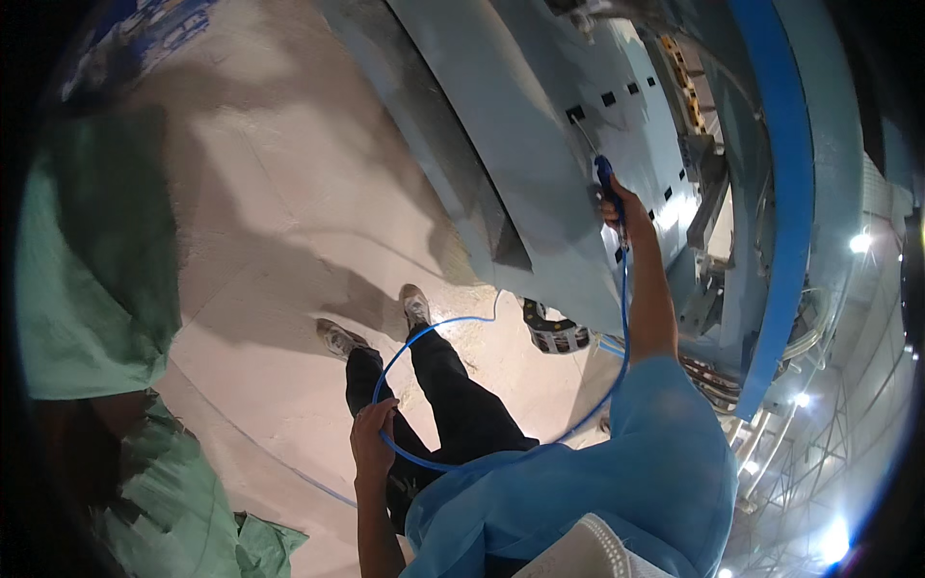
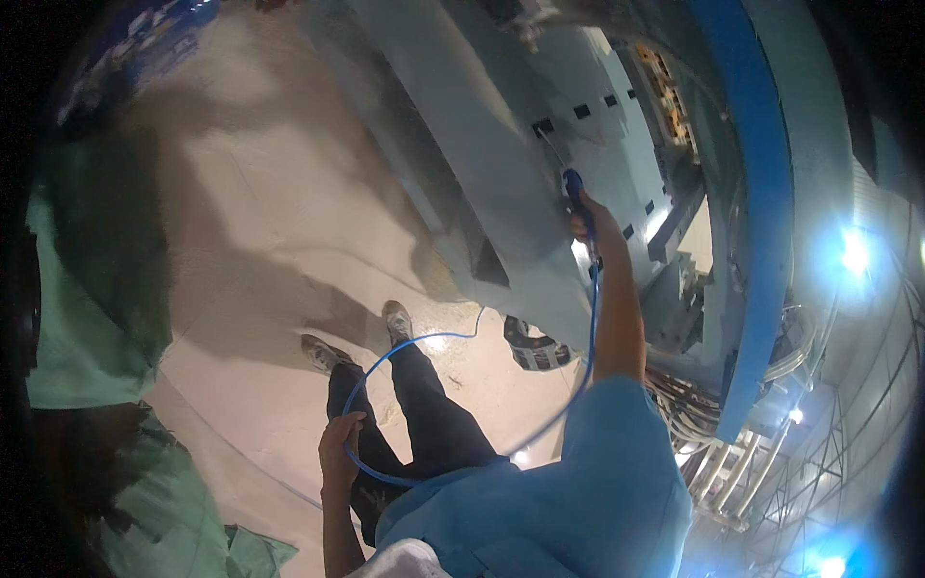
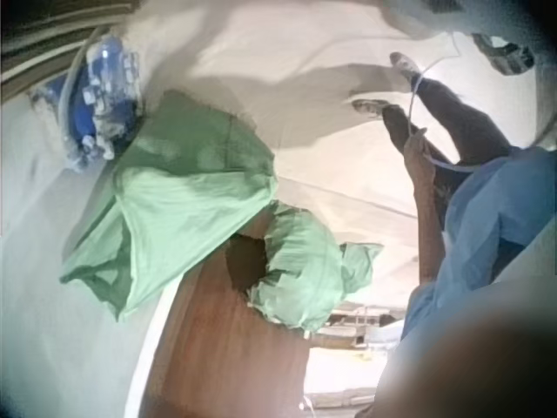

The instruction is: The person uses a blue air blower to remove dust and debris from a large machine and a wooden work surface. They then sweep the floor with a broom, gathering sawdust and other debris into a pile near green sacks.

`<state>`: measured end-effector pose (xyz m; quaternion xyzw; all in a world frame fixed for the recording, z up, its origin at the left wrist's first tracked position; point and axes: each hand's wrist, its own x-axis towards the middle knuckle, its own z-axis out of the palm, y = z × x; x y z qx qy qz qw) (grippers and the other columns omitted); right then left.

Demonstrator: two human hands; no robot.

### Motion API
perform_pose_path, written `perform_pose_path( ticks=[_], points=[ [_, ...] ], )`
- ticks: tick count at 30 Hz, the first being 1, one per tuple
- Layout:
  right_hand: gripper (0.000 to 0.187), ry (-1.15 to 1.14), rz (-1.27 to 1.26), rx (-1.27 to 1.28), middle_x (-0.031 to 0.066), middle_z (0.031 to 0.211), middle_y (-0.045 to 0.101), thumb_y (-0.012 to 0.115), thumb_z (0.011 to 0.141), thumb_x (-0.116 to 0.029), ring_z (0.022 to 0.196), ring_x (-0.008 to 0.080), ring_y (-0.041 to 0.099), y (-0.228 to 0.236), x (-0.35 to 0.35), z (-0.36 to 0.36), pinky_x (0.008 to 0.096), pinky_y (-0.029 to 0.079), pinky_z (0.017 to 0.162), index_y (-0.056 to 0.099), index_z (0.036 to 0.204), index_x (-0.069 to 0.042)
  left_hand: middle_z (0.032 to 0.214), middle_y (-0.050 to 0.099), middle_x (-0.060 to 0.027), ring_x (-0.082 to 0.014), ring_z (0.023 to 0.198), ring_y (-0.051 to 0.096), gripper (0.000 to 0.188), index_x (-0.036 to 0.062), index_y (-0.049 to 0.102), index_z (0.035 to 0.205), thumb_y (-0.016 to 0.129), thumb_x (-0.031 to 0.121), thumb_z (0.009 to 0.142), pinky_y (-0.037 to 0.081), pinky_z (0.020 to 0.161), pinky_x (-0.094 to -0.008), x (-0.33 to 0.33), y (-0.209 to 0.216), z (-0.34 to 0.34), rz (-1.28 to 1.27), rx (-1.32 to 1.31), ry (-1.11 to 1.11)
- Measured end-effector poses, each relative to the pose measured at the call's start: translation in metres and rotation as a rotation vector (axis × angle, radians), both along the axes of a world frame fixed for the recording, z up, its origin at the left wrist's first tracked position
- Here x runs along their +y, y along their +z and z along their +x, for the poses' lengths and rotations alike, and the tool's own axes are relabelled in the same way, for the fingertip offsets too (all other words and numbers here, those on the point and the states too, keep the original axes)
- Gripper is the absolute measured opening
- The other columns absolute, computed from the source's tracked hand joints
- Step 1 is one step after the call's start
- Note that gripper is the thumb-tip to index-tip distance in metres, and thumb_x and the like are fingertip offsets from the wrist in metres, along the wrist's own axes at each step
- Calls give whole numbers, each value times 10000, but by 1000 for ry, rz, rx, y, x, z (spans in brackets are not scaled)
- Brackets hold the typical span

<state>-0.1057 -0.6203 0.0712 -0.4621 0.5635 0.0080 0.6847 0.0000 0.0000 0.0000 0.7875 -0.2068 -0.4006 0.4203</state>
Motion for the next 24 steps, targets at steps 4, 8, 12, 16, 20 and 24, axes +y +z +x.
perform_pose_path(
  ticks=[4, 8, 12, 16, 20, 24],
  points=[
    [425, -67, -63, -24, -8, 567, 473, 554, 947, -525, 446, 88, 461, -3, 3, 31, 242, 378, 384, 461, 779, -146, 926, 669, -132, -337, 899, 632, 186, 81, 671, 1037, 584, 39, 878, 495, 787, -420, 15, 3, 18, -12, -44, 17],
    [399, -292, -58, -274, 27, 642, 527, 536, 967, -480, 535, 128, 544, -31, -37, 71, 273, 490, 475, 498, 833, -106, 933, 670, -135, -335, 903, 633, 184, 80, 666, 1044, 581, 50, 883, 493, 788, -424, 10, 1, 37, -66, -81, 64],
    [319, -577, -113, -483, 86, 767, 595, 518, 988, -362, 696, 254, 618, -64, -102, 112, 400, 576, 676, 555, 954, -47, 954, 670, -135, -343, 925, 628, 177, 83, 667, 1057, 578, 87, 904, 488, 798, -434, -4, 0, 60, 9, -16, 77],
    [306, -619, -336, -395, 122, 875, 615, 482, 986, -317, 795, 299, 624, -75, -164, 156, 433, 565, 719, 573, 1013, -27, 952, 662, -134, -355, 927, 617, 186, 105, 674, 1077, 560, 123, 930, 479, 796, -450, -40, -1, 89, 90, 31, 115],
    [337, -525, -266, -407, 107, 880, 615, 495, 978, -371, 809, 281, 626, -81, -207, 170, 423, 564, 720, 569, 994, -43, 888, 642, -132, -348, 868, 609, 207, 128, 686, 1073, 563, 109, 908, 467, 756, -465, -75, -5, 116, 98, -18, 70],
    [370, -477, -184, -443, 91, 885, 615, 509, 971, -424, 822, 263, 627, -87, -256, 162, 414, 564, 721, 566, 975, -58, 862, 641, -132, -338, 834, 608, 253, 120, 694, 1062, 566, 39, 860, 467, 740, -457, -101, -7, 138, 23, -27, 33]
  ],
)
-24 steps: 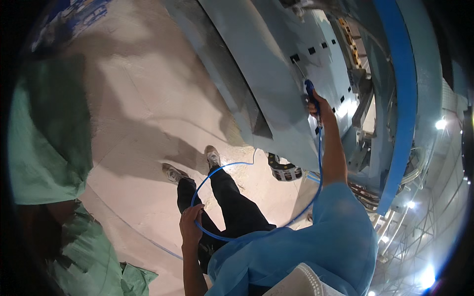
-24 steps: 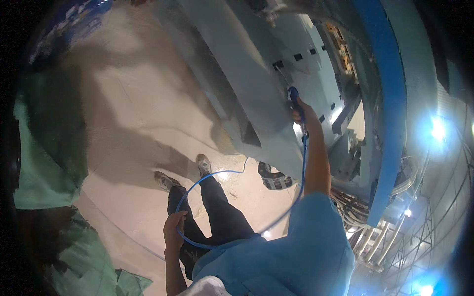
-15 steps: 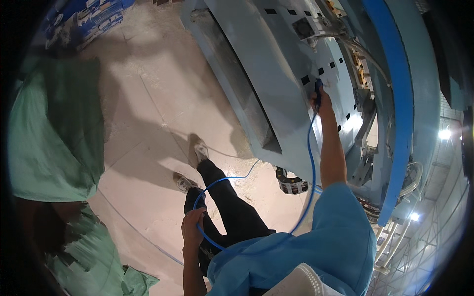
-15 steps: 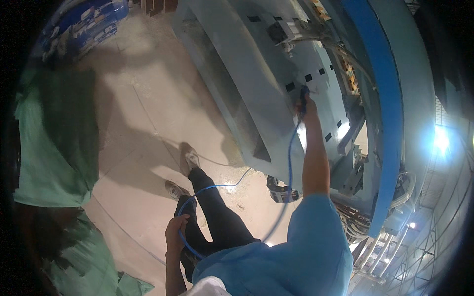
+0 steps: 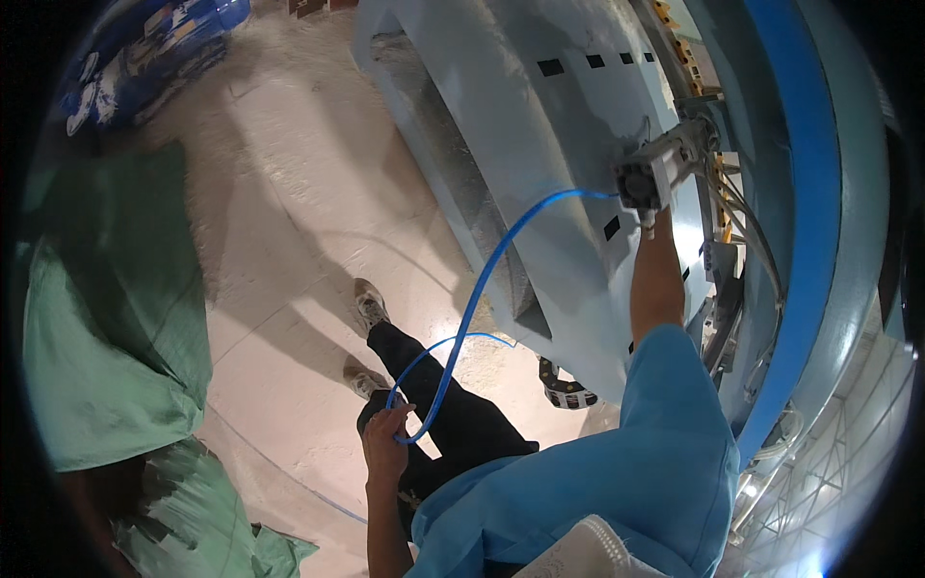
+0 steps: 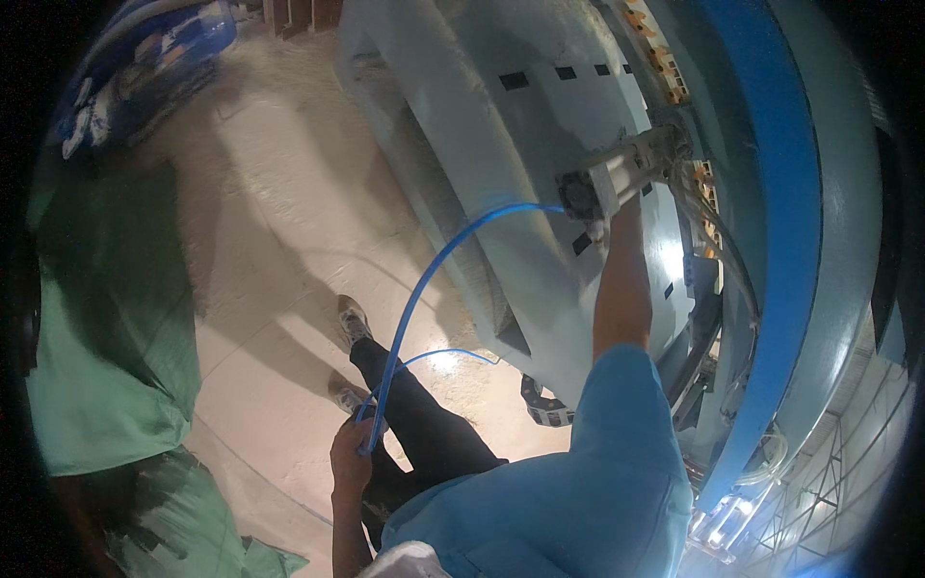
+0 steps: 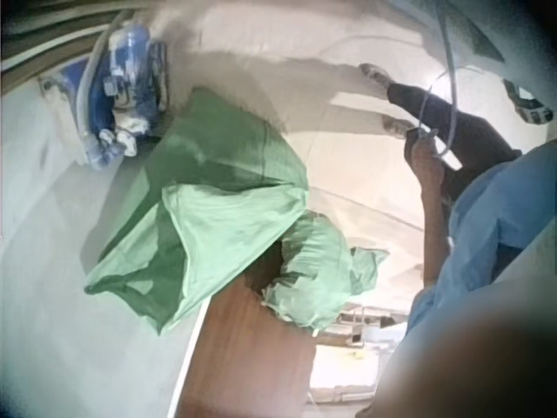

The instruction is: The person uses a blue air blower to remove dust and debris from a large machine and a wooden work surface. They then sweep the floor with a broom, gathering sawdust and other debris into a pile near green sacks.

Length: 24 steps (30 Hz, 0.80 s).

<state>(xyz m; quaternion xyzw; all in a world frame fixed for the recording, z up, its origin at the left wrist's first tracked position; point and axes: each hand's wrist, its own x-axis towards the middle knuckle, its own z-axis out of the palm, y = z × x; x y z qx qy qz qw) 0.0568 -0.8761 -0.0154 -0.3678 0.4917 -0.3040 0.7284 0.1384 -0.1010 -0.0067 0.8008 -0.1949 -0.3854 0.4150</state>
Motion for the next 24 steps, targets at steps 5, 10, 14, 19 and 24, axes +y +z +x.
perform_pose_path(
  ticks=[5, 10, 14, 19, 24],
  points=[
    [414, 206, 132, -154, 71, 892, 615, 526, 962, -490, 840, 241, 628, -5, -45, -9, 402, 563, 723, 562, 951, -78, 848, 644, -118, -327, 809, 605, 264, 108, 707, 1037, 571, 1, 838, 470, 737, -442, -21, 0, 20, 45, -28, -16],
    [388, -118, -33, 11, 70, 852, 595, 502, 983, -454, 792, 233, 620, 5, -48, -8, 382, 557, 677, 544, 929, -72, 864, 648, -114, -319, 834, 610, 238, 107, 709, 1023, 572, 22, 847, 471, 743, -440, -24, 4, 41, 101, 8, 1],
    [359, -246, -130, 111, 73, 810, 575, 474, 1006, -404, 741, 230, 612, 12, -47, -4, 365, 552, 632, 527, 912, -62, 873, 649, -98, -312, 862, 611, 254, 120, 699, 1046, 575, 24, 847, 465, 776, -438, -29, 2, 52, 146, 1, -70],
    [334, -274, -159, 179, 76, 759, 550, 440, 1035, -342, 677, 226, 601, 18, -61, -4, 344, 545, 575, 506, 890, -49, 868, 649, -89, -307, 882, 619, 282, 132, 693, 1052, 562, -2, 841, 463, 795, -431, -45, -10, 62, 107, 52, -150],
    [354, -81, -5, 196, 54, 701, 532, 424, 1027, -410, 612, 205, 564, 33, -54, -4, 346, 481, 491, 504, 921, -82, 849, 654, -90, -307, 865, 625, 276, 134, 694, 1048, 567, 3, 841, 470, 771, -434, -51, -19, 79, 58, 24, -194]
  ],
)
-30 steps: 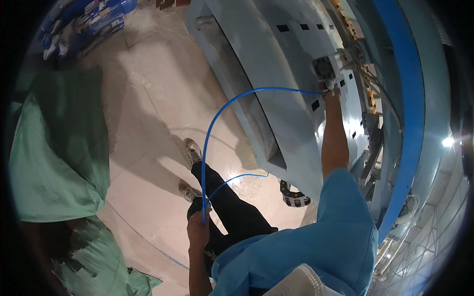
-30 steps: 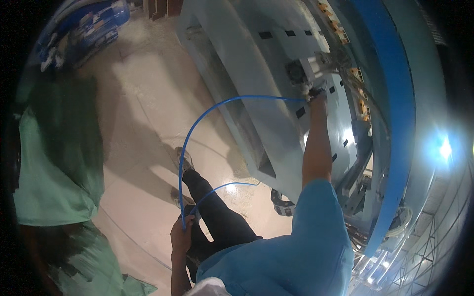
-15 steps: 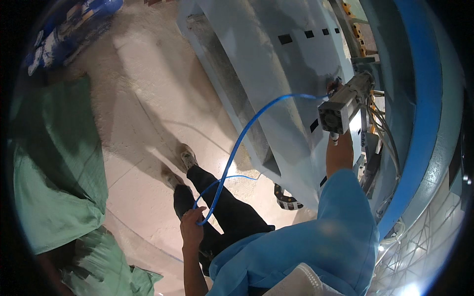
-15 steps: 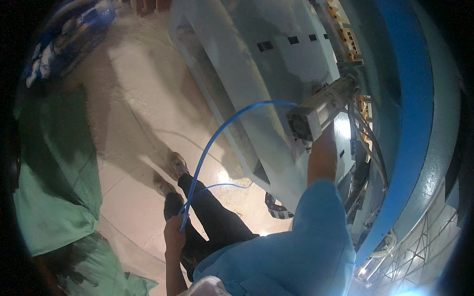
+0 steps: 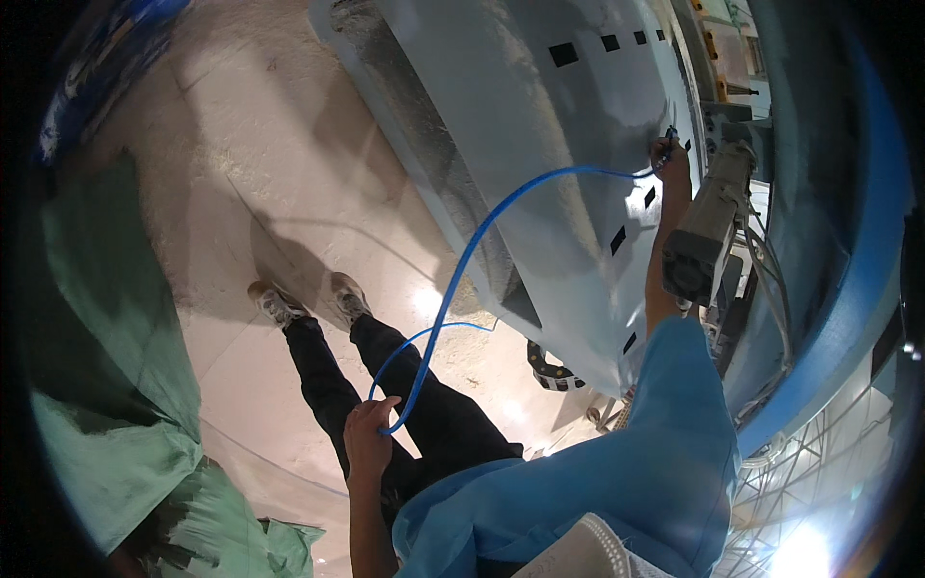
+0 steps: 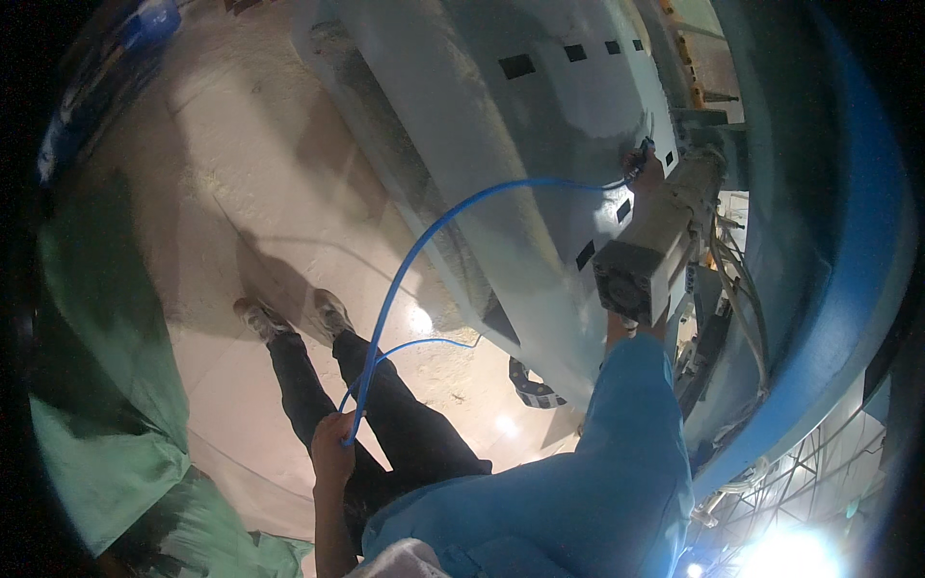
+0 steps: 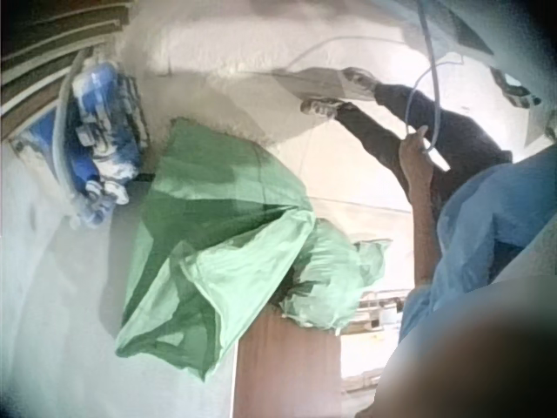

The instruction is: The person uses a blue air blower to remove dust and debris from a large machine and a wooden work surface. They then sweep the floor with a broom, gathering sawdust and other debris into a pile near green sacks.

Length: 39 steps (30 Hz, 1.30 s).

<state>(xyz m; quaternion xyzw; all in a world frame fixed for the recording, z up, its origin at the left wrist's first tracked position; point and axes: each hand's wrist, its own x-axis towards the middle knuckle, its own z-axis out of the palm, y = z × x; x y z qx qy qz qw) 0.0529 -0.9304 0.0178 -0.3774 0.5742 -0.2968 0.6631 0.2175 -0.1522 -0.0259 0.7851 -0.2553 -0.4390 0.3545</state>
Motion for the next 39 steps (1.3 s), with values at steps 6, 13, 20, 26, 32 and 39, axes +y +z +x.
perform_pose_path(
  ticks=[6, 13, 20, 26, 32, 39],
  points=[
    [342, 223, 9, 34, 3, 663, 530, 475, 1003, -457, 470, 119, 496, 16, 66, 46, 235, 432, 407, 512, 907, -131, 808, 635, -105, -317, 803, 621, 226, 135, 702, 1021, 592, 33, 852, 478, 718, -442, 17, -2, 23, 0, -12, -29],
    [421, 310, -82, 340, -31, 589, 499, 542, 963, -507, 473, 91, 479, 38, 191, 109, 240, 371, 422, 510, 771, -134, 799, 628, -113, -325, 779, 620, 213, 131, 708, 1011, 602, 40, 850, 486, 694, -435, 50, 4, 63, -73, 53, 19],
    [447, 350, -54, 331, 7, 576, 510, 584, 929, -538, 482, 108, 492, 55, 281, 156, 272, 396, 433, 522, 798, -115, 843, 659, -111, -312, 819, 646, 209, 112, 708, 1019, 604, 32, 856, 508, 715, -398, 87, 14, 120, -88, 8, 108],
    [358, 81, -83, 180, 39, 622, 524, 570, 969, -436, 523, 173, 541, 26, 280, 228, 332, 490, 497, 507, 918, -87, 864, 671, -116, -299, 818, 660, 200, 112, 708, 1033, 594, 39, 887, 512, 719, -373, 105, 19, 166, -125, 8, 208],
    [283, -333, -49, -372, 97, 739, 524, 450, 1035, -318, 622, 213, 566, -1, 224, 303, 365, 535, 581, 467, 958, -46, 883, 673, -121, -314, 832, 658, 188, 127, 703, 1059, 586, 107, 913, 511, 754, -393, 100, 31, 205, -60, 72, 207],
    [326, -130, -18, -149, 66, 694, 528, 421, 1043, -350, 569, 192, 555, 18, 167, 363, 333, 519, 500, 456, 935, -44, 939, 672, -121, -298, 848, 644, 170, 97, 689, 1062, 572, 92, 940, 501, 760, -364, 67, 34, 240, 32, 30, 97]
  ],
)
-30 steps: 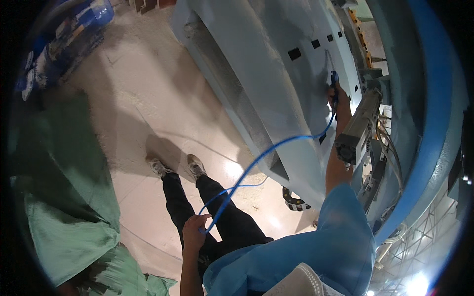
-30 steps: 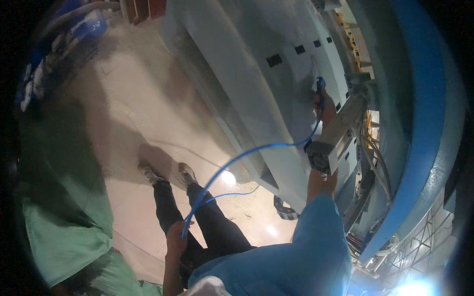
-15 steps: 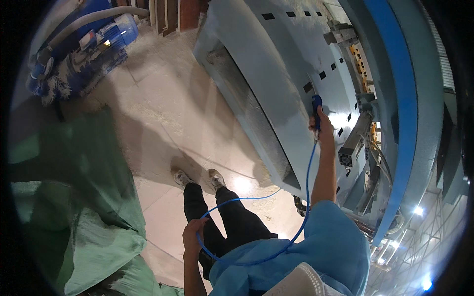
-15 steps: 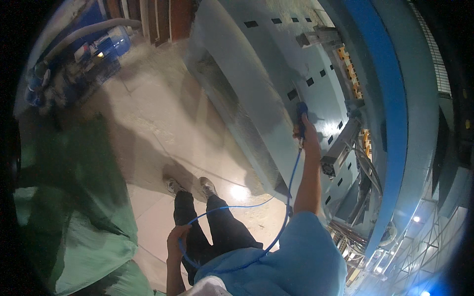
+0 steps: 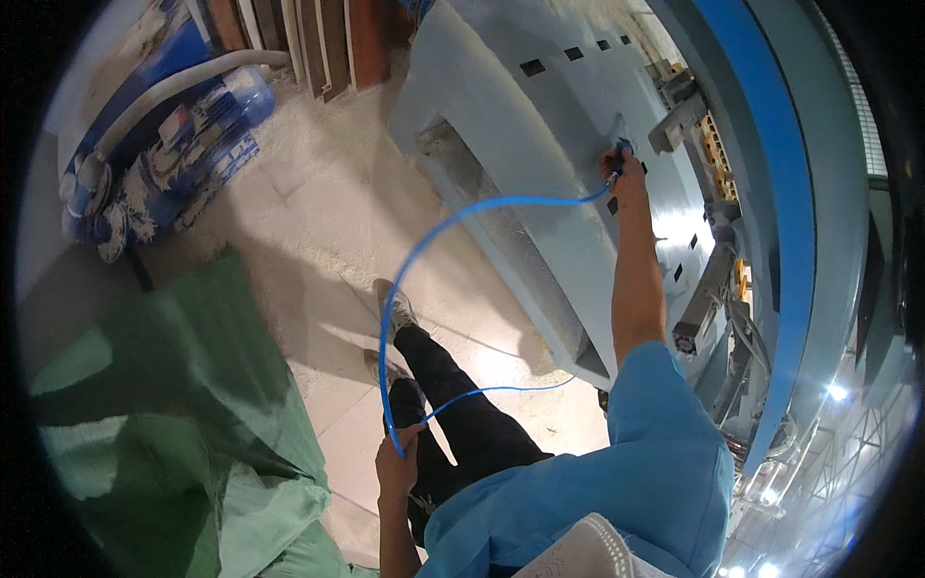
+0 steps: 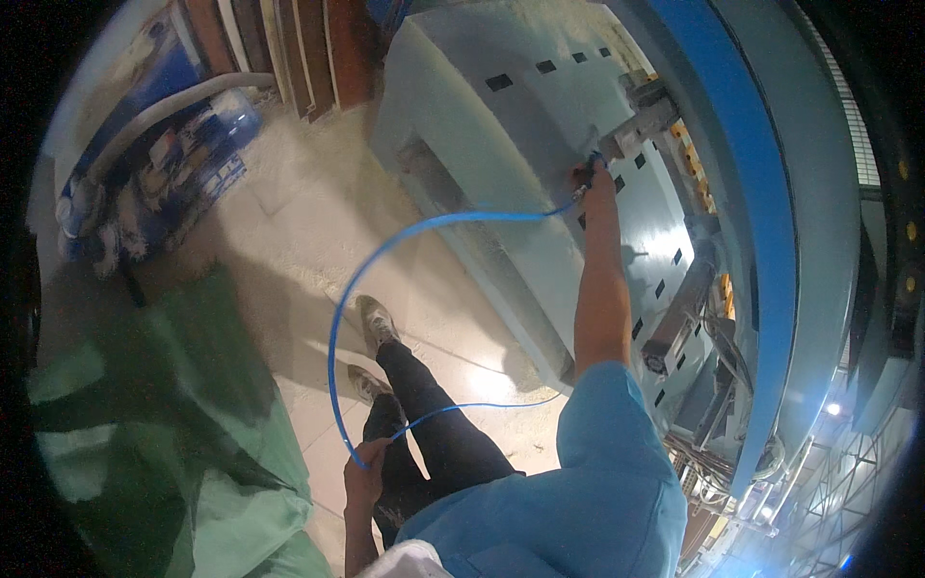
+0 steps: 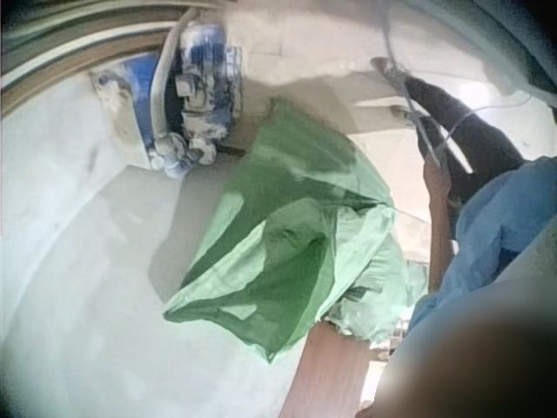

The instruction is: The person uses a blue air blower to remove dust and debris from a large machine and a wooden work surface. They then sweep the floor with a broom, gathering sawdust and other debris into a pile near green sacks.

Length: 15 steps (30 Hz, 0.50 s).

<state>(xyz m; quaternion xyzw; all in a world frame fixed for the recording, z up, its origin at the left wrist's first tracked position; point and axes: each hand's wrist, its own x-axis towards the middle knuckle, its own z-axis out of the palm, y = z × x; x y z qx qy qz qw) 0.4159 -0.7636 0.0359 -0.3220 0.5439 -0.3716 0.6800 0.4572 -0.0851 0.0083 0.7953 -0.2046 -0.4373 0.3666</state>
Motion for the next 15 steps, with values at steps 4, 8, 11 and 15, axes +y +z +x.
perform_pose_path(
  ticks=[4, 8, 11, 15],
  points=[
    [296, 428, 13, 253, 14, 639, 536, 489, 1020, -353, 504, 153, 541, 12, -37, 23, 264, 474, 442, 466, 938, -70, 907, 667, -106, -296, 845, 639, 180, 129, 703, 1042, 589, 86, 910, 499, 745, -377, -28, -7, 22, -80, -14, -3],
    [299, 301, -90, 162, 42, 688, 527, 509, 1010, -359, 553, 172, 535, 1, -77, 36, 302, 484, 483, 463, 944, -72, 889, 664, -96, -289, 824, 634, 200, 140, 709, 1037, 598, 65, 889, 495, 726, -375, -62, -12, 46, -137, -32, -5],
    [273, -131, -89, -20, 78, 727, 508, 470, 1022, -325, 599, 198, 526, -16, -111, 29, 340, 494, 517, 450, 948, -62, 919, 667, -94, -294, 851, 632, 201, 139, 710, 1042, 594, 72, 892, 494, 748, -385, -87, -13, 58, -137, -6, -8],
    [268, -355, -102, -125, 105, 727, 491, 378, 1033, -286, 618, 225, 529, -30, -158, -3, 358, 517, 537, 437, 927, -46, 945, 676, -117, -292, 887, 648, 186, 113, 703, 1058, 614, 74, 899, 502, 801, -364, -116, -15, 65, 22, 111, -14]
  ],
)
